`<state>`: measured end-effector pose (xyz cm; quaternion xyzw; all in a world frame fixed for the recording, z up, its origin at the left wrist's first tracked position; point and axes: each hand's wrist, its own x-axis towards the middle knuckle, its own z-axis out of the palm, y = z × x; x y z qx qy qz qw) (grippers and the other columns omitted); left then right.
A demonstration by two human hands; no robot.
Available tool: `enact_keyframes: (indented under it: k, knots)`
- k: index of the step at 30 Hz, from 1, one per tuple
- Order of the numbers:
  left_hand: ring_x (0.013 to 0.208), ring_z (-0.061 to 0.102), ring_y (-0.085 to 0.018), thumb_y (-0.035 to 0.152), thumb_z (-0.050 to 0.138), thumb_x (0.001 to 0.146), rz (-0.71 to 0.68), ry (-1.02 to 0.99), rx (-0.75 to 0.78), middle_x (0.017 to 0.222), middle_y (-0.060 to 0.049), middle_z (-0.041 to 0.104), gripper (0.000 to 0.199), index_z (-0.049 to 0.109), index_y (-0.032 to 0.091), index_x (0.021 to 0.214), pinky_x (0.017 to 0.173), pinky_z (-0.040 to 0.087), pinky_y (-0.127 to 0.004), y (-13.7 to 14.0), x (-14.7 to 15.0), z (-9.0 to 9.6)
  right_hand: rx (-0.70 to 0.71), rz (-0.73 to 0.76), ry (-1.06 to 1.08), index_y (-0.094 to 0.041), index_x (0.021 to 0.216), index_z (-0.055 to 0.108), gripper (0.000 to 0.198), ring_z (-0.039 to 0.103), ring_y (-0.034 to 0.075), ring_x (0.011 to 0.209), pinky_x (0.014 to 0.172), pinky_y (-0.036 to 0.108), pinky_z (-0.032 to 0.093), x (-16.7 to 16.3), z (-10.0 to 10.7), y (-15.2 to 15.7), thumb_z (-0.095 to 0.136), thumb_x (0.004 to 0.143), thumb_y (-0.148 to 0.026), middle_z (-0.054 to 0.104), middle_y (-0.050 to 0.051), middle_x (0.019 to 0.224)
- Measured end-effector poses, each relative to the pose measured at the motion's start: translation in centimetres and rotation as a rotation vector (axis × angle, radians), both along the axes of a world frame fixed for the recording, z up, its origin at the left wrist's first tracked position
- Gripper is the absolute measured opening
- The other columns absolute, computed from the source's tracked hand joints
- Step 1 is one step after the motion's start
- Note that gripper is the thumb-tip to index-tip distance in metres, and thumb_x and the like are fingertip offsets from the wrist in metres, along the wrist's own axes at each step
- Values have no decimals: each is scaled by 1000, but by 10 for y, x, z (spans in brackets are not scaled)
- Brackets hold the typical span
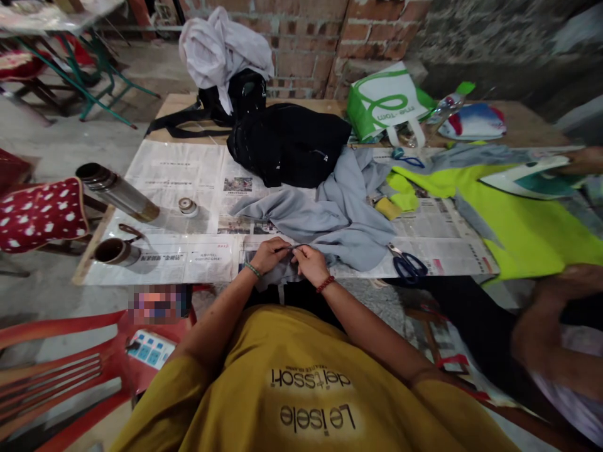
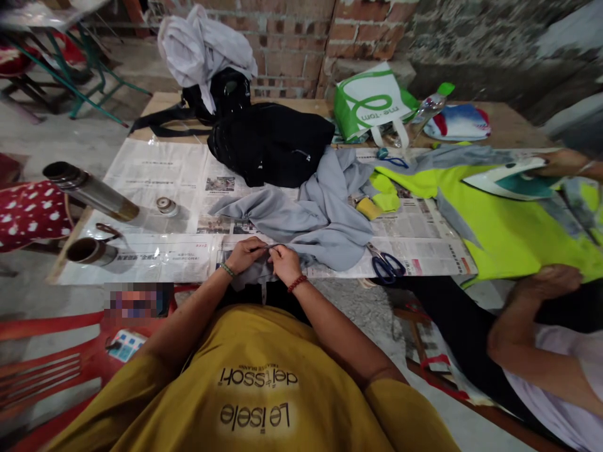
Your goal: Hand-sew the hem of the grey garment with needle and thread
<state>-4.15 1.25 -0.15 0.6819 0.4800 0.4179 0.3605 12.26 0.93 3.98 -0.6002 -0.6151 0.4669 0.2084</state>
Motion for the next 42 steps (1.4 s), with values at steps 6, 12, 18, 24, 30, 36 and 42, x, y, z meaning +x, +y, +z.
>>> enact_keyframes:
  k: [6, 12, 18, 24, 30, 36, 42]
  knots:
    - [78, 64, -14, 16, 62, 82, 40, -12, -6, 83, -5, 69, 14, 74, 17, 88, 77, 52, -27, 0, 0, 1, 358, 252, -166, -19, 93, 69, 25, 64, 16, 71, 69, 26, 48, 40, 23, -20, 46, 91, -29, 70, 5, 83]
    - [79, 64, -14, 15, 61, 82, 7, 0, 40, 82, -4, 68, 16, 75, 17, 89, 78, 52, -26, -2, 0, 4, 741, 94, -359, -20, 93, 72, 25, 57, 24, 102, 95, 38, 38, 56, 57, 2, 50, 90, -32, 69, 10, 101]
    - [79, 64, -15, 19, 63, 83, 38, 18, 66, 82, -5, 68, 13, 75, 17, 88, 76, 52, -27, -2, 1, 2, 230, 334, -411, -16, 68, 73, 28, 56, 16, 71, 67, 27, 38, 17, 49, 59, 57, 84, -33, 68, 5, 71]
    - [79, 65, -14, 16, 64, 82, 51, 29, 35, 85, -4, 70, 13, 75, 17, 89, 78, 52, -26, -1, 2, 0, 29, 324, -248, -16, 78, 75, 14, 54, 10, 63, 58, 20, 36, 3, 32, 61, 64, 75, -25, 67, -1, 69]
    - [78, 65, -13, 15, 65, 80, 57, 44, -5, 84, -3, 70, 12, 74, 17, 87, 78, 51, -25, 0, 2, -1, 46, 276, -141, -16, 75, 71, 9, 54, 9, 66, 63, 20, 38, 4, 21, 58, 64, 71, -21, 67, -2, 70]
    - [75, 63, -13, 20, 65, 80, 66, 36, -24, 81, -3, 69, 10, 73, 16, 84, 75, 50, -24, 1, 2, -4, -36, 152, 45, -17, 68, 62, 5, 53, 9, 62, 62, 20, 39, 3, 12, 65, 61, 70, -21, 62, -4, 64]
    - [71, 59, -13, 25, 62, 84, 23, 24, -21, 76, -3, 66, 14, 72, 14, 82, 71, 47, -24, 4, 1, -6, -253, -120, 353, -18, 64, 51, 13, 56, 10, 55, 60, 20, 45, -4, 2, 67, 62, 70, -15, 59, -3, 56]
